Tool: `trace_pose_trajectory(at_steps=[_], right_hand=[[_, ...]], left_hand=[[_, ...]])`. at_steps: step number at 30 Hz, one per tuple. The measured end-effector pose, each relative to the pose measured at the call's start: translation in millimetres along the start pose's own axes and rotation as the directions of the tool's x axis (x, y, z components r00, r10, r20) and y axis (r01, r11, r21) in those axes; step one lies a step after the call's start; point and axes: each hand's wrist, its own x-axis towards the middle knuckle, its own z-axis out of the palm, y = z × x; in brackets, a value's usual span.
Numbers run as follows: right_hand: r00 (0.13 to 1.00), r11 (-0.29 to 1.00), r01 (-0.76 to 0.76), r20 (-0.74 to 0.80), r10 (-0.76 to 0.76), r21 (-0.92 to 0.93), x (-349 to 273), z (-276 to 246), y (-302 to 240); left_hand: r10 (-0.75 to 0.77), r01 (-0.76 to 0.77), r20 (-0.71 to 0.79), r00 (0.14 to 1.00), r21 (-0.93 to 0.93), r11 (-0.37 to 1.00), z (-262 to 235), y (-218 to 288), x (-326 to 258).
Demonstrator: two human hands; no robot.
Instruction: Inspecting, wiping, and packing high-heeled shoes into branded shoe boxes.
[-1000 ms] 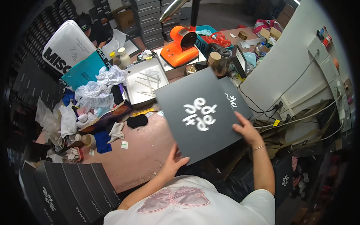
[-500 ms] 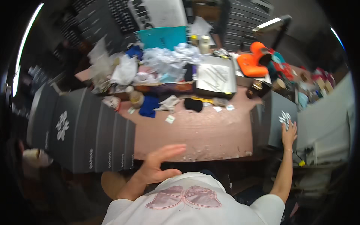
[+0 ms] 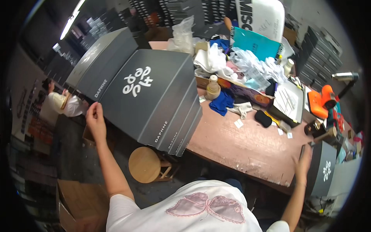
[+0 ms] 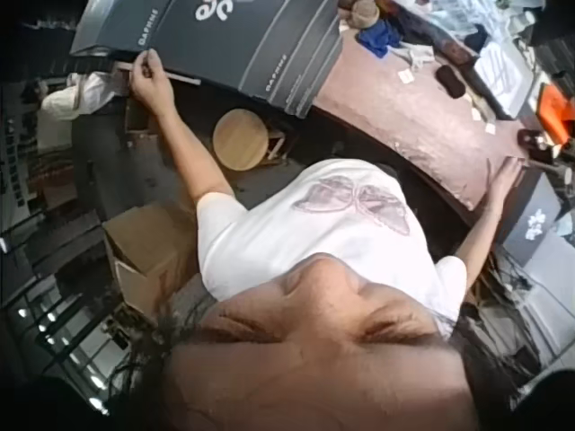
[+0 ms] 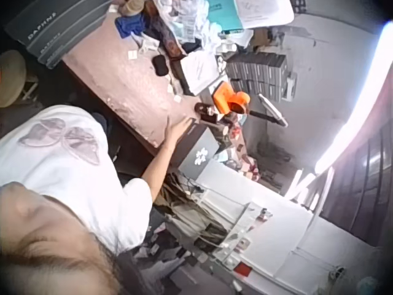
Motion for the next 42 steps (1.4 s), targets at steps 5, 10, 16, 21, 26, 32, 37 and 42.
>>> trace_pose_trajectory(at_steps=[5,10,16,21,26,32,37,42], right_hand=[[0.886,0.48,-0.063,0.271,-0.377,0.875,69.5,12.3,-282.4],[0.73,0.023,-0.264,0.215,-0.648,0.964,114.7,-34.0,-407.1],[0.706,0.089,-0.207,0.212,-0.676,0.974,125.2,-49.1,-361.1],[0.739,-0.061,-0.542,0.441,-0.51,0.838,24.3,-8.9,-251.5],[0.669,0.115,-0.72,0.729,-0.144,0.684,-66.4,69.5,-122.1],[0.351,0.072,-0.933,0.936,-0.012,0.351,-47.9,98.3,-71.1],[0.305,-0.161,-0.944,0.948,-0.09,0.288,-39.9,96.8,-41.6],[0.427,-0.4,-0.852,0.891,-0.156,0.339,-64.9,113.3,-34.5]], left_hand=[[-0.056,0.046,0.053,0.997,0.17,0.984,6.6,-3.4,24.1],[-0.172,0.348,0.512,0.841,-0.271,0.897,-7.6,1.0,13.5],[-0.282,0.601,0.536,0.796,-0.64,0.479,28.3,94.2,-97.3],[-0.157,0.486,0.536,0.829,-0.554,0.676,20.3,172.8,-204.4],[0.0,0.724,0.887,0.462,-0.377,0.578,120.5,162.4,-329.6],[-0.238,0.937,0.939,-0.248,0.295,0.186,246.0,118.6,-362.9],[-0.214,0.949,0.929,-0.303,0.315,0.025,256.5,134.0,-358.0],[-0.177,0.968,0.953,-0.247,0.249,-0.01,241.5,138.3,-347.7]])
